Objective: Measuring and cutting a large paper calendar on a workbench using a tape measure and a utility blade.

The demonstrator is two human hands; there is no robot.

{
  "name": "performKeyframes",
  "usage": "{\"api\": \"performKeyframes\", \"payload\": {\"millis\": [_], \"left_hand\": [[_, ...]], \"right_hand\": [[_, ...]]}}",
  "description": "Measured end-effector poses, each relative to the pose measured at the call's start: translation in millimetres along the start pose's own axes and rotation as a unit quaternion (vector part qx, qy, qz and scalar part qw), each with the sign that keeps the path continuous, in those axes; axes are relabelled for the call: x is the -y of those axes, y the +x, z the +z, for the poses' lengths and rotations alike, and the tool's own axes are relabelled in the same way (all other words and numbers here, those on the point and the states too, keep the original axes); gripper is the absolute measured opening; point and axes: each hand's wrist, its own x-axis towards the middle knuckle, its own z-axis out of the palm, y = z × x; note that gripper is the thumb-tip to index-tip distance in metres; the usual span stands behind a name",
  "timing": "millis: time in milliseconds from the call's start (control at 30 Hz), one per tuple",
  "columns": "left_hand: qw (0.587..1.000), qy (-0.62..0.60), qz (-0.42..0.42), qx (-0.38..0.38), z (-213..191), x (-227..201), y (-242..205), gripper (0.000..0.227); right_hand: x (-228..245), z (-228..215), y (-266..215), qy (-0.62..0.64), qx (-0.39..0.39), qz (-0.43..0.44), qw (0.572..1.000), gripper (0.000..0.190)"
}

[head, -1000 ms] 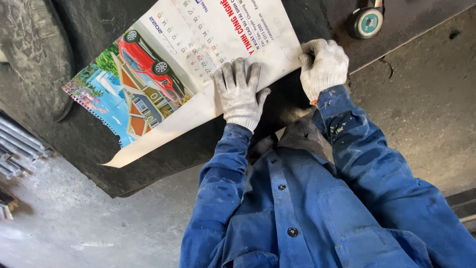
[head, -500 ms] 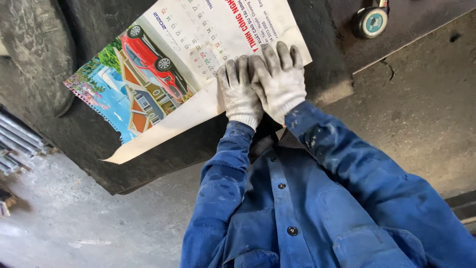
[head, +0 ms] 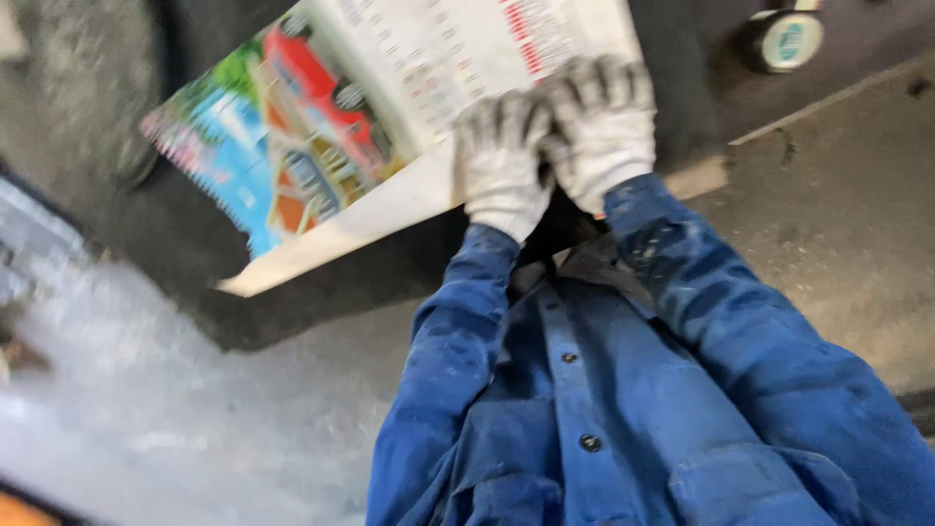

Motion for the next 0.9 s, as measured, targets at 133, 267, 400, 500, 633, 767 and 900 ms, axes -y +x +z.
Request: {"api": "performKeyframes", "payload": {"millis": [133, 267, 400, 500, 633, 767, 900], "left_hand": [[0.999, -0.044, 0.011, -0.029, 0.4, 25.1, -12.7, 0.078], [0.995, -0.059, 0.017, -0.082, -5.9, 57.7, -28.3, 0.074], [0.996, -0.023, -0.034, -0.073, -6.6, 96.5, -47.1, 0.075], [0.992, 0.002, -0.072, -0.099, -4.9, 118.1, -63.9, 0.075], [0.991, 0.001, -0.087, -0.099, -16.3, 145.3, -81.6, 0.074], [0.991, 0.005, -0.114, -0.071, -23.6, 178.4, -96.5, 0.078], [0.989, 0.020, -0.137, -0.055, -28.6, 219.1, -116.1, 0.076]], "right_hand": [[-10.2, 19.8, -9.4, -0.036, 0.044, -0.003, 0.998, 0.064], [-19.3, 37.1, -14.3, -0.085, -0.008, -0.021, 0.996, 0.067], [-19.3, 35.2, -12.7, -0.093, -0.026, -0.027, 0.995, 0.069], [-3.7, 21.6, -8.1, -0.075, 0.023, 0.004, 0.997, 0.066], [-8.2, 26.2, -12.6, 0.004, 0.027, 0.018, 0.999, 0.064], [-5.5, 27.8, -11.1, 0.012, 0.011, 0.019, 1.000, 0.068], [35.2, -10.5, 13.2, 0.058, 0.026, 0.056, 0.996, 0.068]]}}
